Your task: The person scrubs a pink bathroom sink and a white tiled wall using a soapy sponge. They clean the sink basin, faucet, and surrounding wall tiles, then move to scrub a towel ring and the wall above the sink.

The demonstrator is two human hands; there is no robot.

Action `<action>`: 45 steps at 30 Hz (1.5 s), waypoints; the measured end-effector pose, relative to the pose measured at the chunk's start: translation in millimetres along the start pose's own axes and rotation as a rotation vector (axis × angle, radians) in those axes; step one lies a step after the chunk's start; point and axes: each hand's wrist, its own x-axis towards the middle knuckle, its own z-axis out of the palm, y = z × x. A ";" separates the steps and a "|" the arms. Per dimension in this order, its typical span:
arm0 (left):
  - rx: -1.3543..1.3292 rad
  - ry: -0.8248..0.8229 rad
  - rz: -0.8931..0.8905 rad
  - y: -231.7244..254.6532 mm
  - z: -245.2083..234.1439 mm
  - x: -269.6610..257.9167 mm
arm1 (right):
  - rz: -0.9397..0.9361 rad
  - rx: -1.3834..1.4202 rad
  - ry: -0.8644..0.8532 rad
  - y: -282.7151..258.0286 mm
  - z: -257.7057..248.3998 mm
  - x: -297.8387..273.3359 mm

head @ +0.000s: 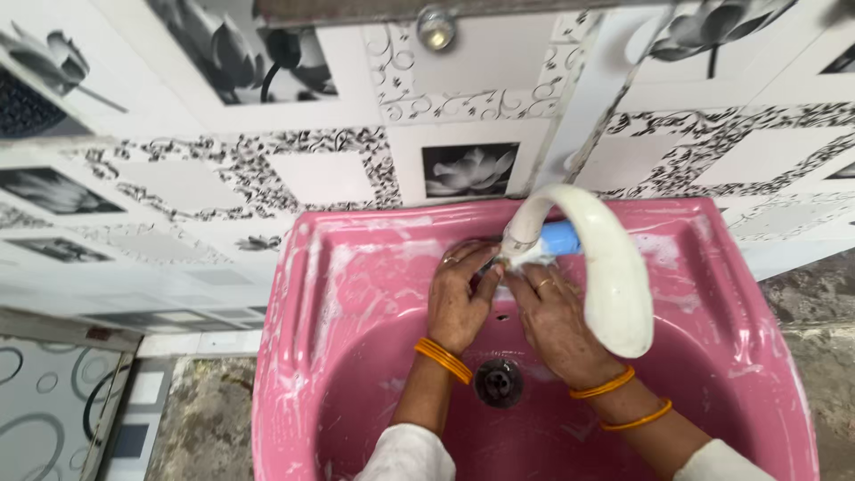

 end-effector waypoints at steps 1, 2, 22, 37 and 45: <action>-0.006 0.004 -0.004 1.0 0.4 1.4 | -0.017 0.023 0.001 0.0 -4.7 -1.5; -0.012 0.009 -0.007 0.5 -0.3 3.8 | -0.007 -0.033 0.017 0.2 -10.8 -5.5; -0.610 0.159 -0.255 -28.3 14.8 -13.1 | 0.646 1.301 0.209 -23.7 -2.4 10.4; -0.280 0.453 -0.399 13.6 20.7 -6.0 | 0.518 0.943 0.328 -20.6 2.8 -15.6; -0.189 0.299 -0.015 23.7 54.8 -2.0 | 0.457 0.117 0.261 10.3 29.1 -32.6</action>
